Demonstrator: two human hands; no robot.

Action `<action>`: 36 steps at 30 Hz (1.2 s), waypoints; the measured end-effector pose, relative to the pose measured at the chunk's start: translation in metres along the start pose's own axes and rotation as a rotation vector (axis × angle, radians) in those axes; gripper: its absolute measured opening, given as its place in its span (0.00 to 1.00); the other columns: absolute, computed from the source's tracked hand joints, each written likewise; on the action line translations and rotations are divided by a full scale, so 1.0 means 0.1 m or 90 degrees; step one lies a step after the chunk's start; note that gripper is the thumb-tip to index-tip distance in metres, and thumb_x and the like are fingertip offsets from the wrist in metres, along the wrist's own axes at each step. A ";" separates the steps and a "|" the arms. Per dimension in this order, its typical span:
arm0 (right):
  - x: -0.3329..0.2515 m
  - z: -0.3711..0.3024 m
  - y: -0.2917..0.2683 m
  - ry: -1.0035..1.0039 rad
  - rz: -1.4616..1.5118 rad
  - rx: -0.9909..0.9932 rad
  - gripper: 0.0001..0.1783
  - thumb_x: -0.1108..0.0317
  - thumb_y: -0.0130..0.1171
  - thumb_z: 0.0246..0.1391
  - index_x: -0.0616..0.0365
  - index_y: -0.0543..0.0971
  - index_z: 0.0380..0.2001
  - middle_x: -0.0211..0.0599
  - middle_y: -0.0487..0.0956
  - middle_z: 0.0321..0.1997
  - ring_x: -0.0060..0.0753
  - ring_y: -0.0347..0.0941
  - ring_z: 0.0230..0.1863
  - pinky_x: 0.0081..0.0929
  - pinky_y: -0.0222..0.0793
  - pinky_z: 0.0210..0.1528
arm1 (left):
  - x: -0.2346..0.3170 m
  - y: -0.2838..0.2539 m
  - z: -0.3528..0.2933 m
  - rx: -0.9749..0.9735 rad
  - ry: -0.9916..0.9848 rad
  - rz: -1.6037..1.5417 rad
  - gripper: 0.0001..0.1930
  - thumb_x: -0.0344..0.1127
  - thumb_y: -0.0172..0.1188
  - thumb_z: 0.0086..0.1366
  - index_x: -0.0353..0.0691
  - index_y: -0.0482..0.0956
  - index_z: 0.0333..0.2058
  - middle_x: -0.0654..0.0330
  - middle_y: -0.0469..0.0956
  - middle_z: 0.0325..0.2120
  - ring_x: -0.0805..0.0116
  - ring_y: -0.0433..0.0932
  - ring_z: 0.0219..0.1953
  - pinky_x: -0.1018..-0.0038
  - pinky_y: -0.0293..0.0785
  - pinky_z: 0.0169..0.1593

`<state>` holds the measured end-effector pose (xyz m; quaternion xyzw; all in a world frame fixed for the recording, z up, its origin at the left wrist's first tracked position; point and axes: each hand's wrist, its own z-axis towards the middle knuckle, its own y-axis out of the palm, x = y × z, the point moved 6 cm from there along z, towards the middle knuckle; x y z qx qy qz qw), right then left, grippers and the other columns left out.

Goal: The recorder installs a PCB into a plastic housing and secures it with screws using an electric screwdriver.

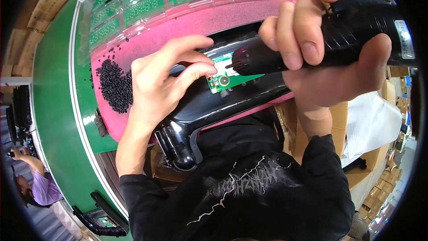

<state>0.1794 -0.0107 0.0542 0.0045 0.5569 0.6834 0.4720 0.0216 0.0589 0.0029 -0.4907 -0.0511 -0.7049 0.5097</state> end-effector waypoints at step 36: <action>0.29 0.12 -0.52 0.173 -0.336 -0.045 0.29 0.52 0.66 0.55 0.64 0.67 0.46 0.30 0.67 0.16 0.22 0.61 0.15 0.21 0.59 0.19 | -0.26 0.20 -0.16 -0.295 -0.141 0.216 0.18 0.19 0.60 0.53 0.45 0.87 0.41 0.56 0.78 0.27 0.55 0.80 0.31 0.63 0.76 0.34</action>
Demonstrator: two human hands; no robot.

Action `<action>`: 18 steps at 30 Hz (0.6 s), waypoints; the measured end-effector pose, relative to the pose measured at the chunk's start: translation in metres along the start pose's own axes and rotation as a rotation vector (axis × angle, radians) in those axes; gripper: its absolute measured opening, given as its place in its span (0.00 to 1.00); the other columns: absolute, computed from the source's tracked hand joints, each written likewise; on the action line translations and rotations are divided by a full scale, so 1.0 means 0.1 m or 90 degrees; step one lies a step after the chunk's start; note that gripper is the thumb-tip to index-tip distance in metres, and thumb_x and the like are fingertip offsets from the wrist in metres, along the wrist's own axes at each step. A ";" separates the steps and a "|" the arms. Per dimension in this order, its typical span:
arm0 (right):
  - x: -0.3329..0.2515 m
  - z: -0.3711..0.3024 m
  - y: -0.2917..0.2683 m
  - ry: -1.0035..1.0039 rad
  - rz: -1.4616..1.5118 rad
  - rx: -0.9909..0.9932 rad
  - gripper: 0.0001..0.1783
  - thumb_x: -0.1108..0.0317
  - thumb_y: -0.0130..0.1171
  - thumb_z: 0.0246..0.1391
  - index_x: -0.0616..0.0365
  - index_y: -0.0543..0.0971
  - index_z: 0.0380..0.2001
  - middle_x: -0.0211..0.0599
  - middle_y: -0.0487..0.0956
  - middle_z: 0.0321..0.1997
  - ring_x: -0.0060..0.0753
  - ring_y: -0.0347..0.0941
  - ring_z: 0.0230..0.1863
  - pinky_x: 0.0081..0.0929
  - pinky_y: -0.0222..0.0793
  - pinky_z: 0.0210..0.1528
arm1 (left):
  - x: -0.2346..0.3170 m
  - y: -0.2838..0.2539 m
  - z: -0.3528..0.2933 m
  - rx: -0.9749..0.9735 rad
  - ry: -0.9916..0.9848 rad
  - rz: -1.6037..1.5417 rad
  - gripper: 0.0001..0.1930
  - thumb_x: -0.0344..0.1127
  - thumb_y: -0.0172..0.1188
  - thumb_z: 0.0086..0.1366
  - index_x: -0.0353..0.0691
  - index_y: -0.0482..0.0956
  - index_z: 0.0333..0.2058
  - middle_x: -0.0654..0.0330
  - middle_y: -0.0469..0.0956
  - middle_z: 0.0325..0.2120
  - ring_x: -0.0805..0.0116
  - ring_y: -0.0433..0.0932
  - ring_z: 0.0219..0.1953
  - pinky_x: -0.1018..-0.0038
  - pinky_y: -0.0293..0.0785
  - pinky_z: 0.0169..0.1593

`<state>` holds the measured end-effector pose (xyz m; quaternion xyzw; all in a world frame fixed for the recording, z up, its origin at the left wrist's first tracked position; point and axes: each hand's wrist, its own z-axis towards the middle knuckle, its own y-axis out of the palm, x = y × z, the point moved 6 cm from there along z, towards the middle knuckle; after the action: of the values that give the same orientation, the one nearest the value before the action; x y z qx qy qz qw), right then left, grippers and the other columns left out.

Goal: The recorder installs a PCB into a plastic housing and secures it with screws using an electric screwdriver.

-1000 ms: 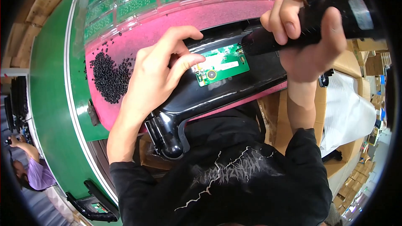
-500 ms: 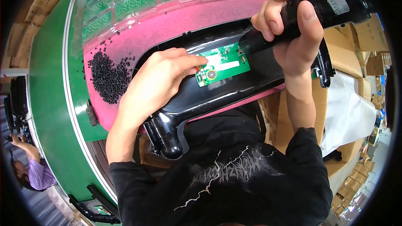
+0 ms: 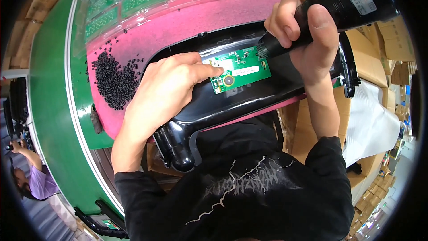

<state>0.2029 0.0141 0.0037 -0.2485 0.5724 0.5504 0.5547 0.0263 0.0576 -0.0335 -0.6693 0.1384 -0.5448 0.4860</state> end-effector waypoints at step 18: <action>-0.47 0.04 0.46 -0.121 0.218 -0.270 0.34 0.37 0.59 0.51 0.53 0.68 0.49 0.18 0.71 0.23 0.15 0.65 0.22 0.20 0.60 0.35 | 0.10 -0.33 -0.04 0.282 0.174 -0.198 0.17 0.26 0.74 0.48 0.31 0.81 0.38 0.59 0.82 0.26 0.72 0.83 0.28 0.78 0.79 0.33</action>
<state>0.1757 0.0152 0.0632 -0.2062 0.4234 0.7642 0.4406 0.0153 0.0646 -0.0015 -0.4806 -0.0237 -0.7148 0.5076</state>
